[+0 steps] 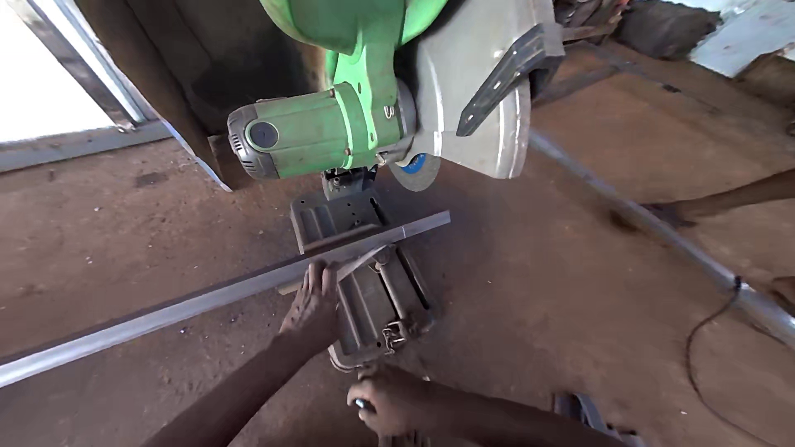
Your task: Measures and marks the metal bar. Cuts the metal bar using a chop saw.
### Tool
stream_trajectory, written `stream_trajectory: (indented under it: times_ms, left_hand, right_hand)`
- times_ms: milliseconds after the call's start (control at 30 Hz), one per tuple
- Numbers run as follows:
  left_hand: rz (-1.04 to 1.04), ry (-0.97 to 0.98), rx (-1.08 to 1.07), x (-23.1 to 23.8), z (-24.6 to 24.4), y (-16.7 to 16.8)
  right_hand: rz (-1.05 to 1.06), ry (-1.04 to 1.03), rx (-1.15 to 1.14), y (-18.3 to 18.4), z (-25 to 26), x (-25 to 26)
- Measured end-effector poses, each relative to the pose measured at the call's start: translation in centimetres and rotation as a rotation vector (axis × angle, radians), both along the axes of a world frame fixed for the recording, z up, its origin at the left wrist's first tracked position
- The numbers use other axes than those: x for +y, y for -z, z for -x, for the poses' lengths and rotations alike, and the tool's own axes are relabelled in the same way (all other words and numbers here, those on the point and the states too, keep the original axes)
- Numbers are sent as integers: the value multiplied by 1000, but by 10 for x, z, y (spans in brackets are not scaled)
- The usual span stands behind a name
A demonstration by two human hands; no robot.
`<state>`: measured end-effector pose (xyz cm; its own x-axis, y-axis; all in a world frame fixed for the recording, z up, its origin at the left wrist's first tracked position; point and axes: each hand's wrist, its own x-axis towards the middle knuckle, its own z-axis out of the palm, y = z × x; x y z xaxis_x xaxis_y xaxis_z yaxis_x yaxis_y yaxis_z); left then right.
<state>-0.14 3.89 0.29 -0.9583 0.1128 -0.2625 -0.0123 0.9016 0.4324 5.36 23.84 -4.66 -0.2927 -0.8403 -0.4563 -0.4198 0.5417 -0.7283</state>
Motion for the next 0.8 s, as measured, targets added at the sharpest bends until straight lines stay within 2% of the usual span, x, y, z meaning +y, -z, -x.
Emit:
stream_trajectory:
  times_ms: [100,167,233,333,400,433,500,567,600,700,767,800]
  left_hand:
    - [138,-49,-320,-8,-44,11]
    - [293,-48,-533,-13,-67,32]
    - [430,-45,-648,-19,-85,62]
    - [494,-62,-652,-36,-100,97]
    - [469,-26,-489,-51,-95,96]
    - [427,-19,-329,-61,-90,89]
    - [313,-26,124,-86,-68,76]
    - [232,-69,358,-107,-27,61]
    - [231,-86,356,-114,-6,56]
    - [257,-136,-69,-116,44,45]
    - [286,-130,-227,-111,56,47]
    - [303,-127,-238,-110,57,48]
  right_hand:
    - [-118,-160,44,30,-38,-12]
    - [-201,-194,65,42,-53,-18]
    - [-273,-191,79,45,-59,-23]
    - [-305,-150,68,39,-56,-28]
    - [-217,-108,53,28,-40,-25]
    - [-147,-67,57,18,-30,-22]
    - [-5,79,120,-15,-7,-13]
    - [243,296,343,-54,15,-2]
    - [415,387,514,-73,28,1]
    - [813,491,1066,-161,73,3]
    - [910,452,1423,-239,103,2]
    - [848,428,1574,-277,116,1]
